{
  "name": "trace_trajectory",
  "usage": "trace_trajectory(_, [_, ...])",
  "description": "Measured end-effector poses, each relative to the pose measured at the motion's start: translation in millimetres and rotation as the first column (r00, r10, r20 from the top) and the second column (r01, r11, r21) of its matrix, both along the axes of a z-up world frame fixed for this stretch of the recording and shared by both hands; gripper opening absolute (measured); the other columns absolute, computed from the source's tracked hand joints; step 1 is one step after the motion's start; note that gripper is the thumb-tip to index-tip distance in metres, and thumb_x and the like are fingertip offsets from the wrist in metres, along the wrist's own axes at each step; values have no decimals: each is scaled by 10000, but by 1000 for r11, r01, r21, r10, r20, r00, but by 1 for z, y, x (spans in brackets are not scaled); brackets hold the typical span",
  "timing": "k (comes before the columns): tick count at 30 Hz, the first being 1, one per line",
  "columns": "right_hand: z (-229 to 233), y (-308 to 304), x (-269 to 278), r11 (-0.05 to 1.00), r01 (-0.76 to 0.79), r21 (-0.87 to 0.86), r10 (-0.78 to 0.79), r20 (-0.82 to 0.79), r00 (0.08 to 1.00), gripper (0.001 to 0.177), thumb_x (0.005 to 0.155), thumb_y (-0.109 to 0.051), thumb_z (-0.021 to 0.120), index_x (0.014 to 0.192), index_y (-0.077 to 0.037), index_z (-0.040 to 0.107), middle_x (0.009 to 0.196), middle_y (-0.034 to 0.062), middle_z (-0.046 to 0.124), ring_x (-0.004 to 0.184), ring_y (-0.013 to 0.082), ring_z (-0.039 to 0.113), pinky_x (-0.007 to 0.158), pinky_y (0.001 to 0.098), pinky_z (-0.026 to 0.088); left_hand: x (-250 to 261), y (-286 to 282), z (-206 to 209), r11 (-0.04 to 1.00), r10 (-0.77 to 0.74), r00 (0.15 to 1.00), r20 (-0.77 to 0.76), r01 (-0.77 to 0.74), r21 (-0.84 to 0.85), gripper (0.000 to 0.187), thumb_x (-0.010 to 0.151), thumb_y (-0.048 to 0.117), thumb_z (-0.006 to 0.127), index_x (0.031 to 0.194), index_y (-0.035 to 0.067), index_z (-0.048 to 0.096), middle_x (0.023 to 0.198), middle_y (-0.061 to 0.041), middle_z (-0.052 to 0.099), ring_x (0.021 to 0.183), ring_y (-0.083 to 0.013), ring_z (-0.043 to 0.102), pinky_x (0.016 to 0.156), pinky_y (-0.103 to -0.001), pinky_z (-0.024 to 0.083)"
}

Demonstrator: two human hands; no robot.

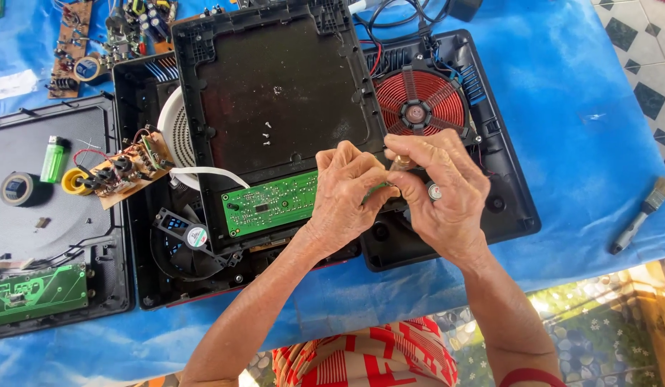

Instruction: The person places a green circuit board into a black plastic housing and secures it by tightening screws with a screwdriver. The person also handles a white ribbon cable, connecting it to the board and adjusting its position within the housing.

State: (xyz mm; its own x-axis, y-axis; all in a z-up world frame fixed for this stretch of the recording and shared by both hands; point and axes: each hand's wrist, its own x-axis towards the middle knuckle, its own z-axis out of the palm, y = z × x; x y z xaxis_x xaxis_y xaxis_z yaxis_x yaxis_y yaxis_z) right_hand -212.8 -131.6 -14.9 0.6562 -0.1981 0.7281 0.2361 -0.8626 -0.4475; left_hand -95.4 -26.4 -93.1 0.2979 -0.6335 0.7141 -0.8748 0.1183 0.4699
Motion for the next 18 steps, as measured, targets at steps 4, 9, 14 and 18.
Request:
trace_trajectory(4, [-11,1,7,994,22,104,-28,55,998,232,965,-13,755,1187,42,715,976,132,690,789,282,671,753,430,592,4,-9,-2,997,14,1000,-16,-15,-74,275,921,248,758,755,172,553,712,25,447,741,-205,433,785,-349,334])
trace_trajectory(9, [-12,-6,10,998,55,38,-60,150,987,237,919,-30,828,1133,45,761,974,152,663,724,241,591,680,415,592,3,-3,13,999,-26,1000,-16,26,-30,268,902,303,777,793,148,588,790,18,510,784,-213,447,812,-367,337])
trace_trajectory(14, [-12,-2,8,999,40,23,-44,175,984,229,918,-31,800,1122,61,753,1017,161,723,759,272,656,676,420,599,6,-2,6,999,-37,998,46,36,18,227,932,285,721,791,145,612,827,5,510,830,-238,455,839,-406,340])
trace_trajectory(18, [-3,3,6,1000,21,-11,-19,145,989,193,973,-73,731,1094,76,729,1023,166,760,774,349,685,671,442,582,8,-1,-1,997,-8,990,142,-3,77,229,876,331,739,790,159,615,921,-19,502,903,-280,460,848,-454,327])
